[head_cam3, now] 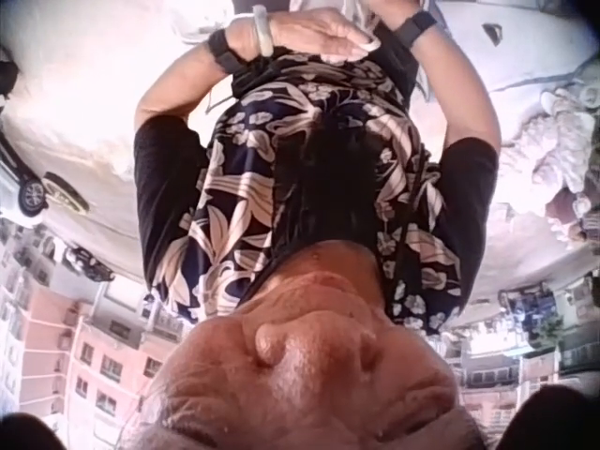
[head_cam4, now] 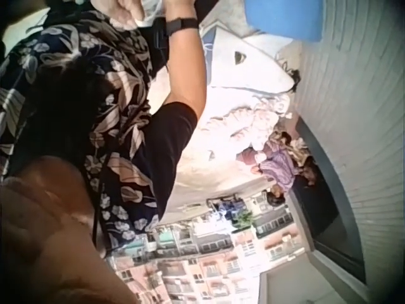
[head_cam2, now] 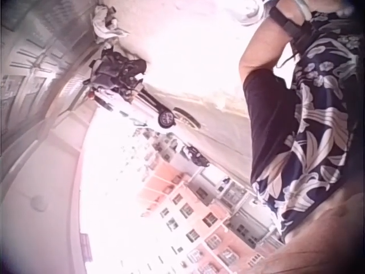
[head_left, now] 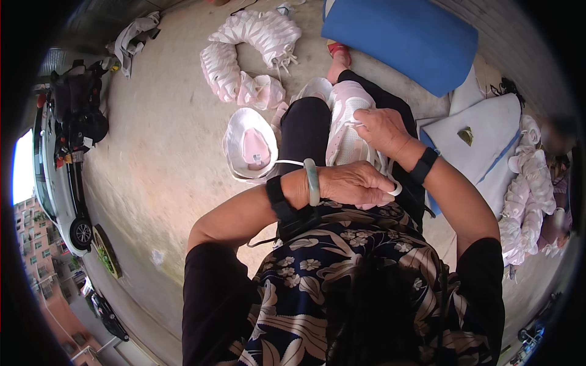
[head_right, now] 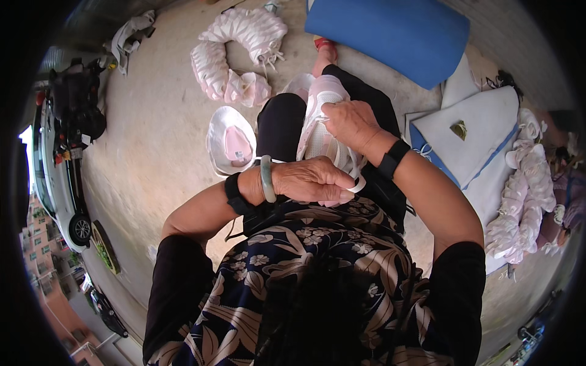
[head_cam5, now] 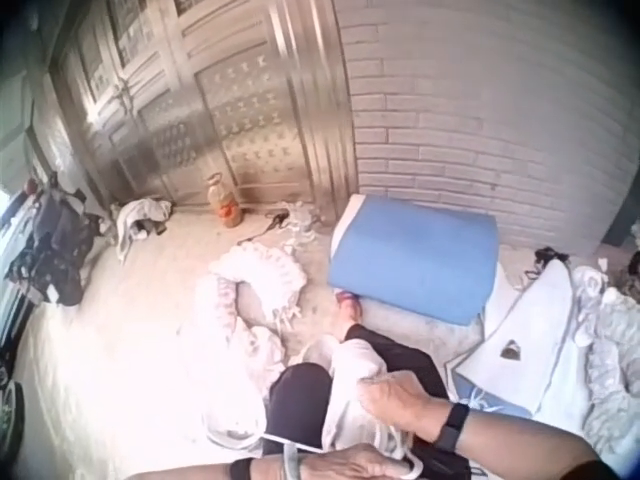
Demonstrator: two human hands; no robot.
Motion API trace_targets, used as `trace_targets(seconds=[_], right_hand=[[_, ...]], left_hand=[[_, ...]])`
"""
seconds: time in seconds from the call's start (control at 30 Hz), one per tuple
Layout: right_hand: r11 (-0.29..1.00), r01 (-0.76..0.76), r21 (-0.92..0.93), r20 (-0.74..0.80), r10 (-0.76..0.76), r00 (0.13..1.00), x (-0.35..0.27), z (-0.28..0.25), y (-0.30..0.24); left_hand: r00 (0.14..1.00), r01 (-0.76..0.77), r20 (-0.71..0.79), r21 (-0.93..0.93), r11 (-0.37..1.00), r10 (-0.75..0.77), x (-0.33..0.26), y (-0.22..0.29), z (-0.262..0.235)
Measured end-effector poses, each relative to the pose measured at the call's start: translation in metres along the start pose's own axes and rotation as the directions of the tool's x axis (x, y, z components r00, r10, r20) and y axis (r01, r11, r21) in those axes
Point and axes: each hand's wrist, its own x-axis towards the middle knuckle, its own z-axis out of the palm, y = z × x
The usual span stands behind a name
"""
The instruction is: The recorder is threading laces into a white sneaker upper.
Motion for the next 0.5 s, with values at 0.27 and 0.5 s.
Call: trace_targets(seconds=[0.27, 0.5], right_hand=[[0.908, 0.339, -0.246, 0.217, -0.289, 0.932, 0.023, -0.001, -0.018], [0.786, 0.531, -0.316, 0.44, -0.374, 0.816, 0.032, 0.004, -0.024]], left_hand=[[0.999, -0.019, -0.026, -0.012, 1.0, 0.019, -0.007, -0.008, 0.001], [0.997, -0.078, -0.006, 0.138, 0.987, 0.079, -0.001, -0.018, 0.0]])
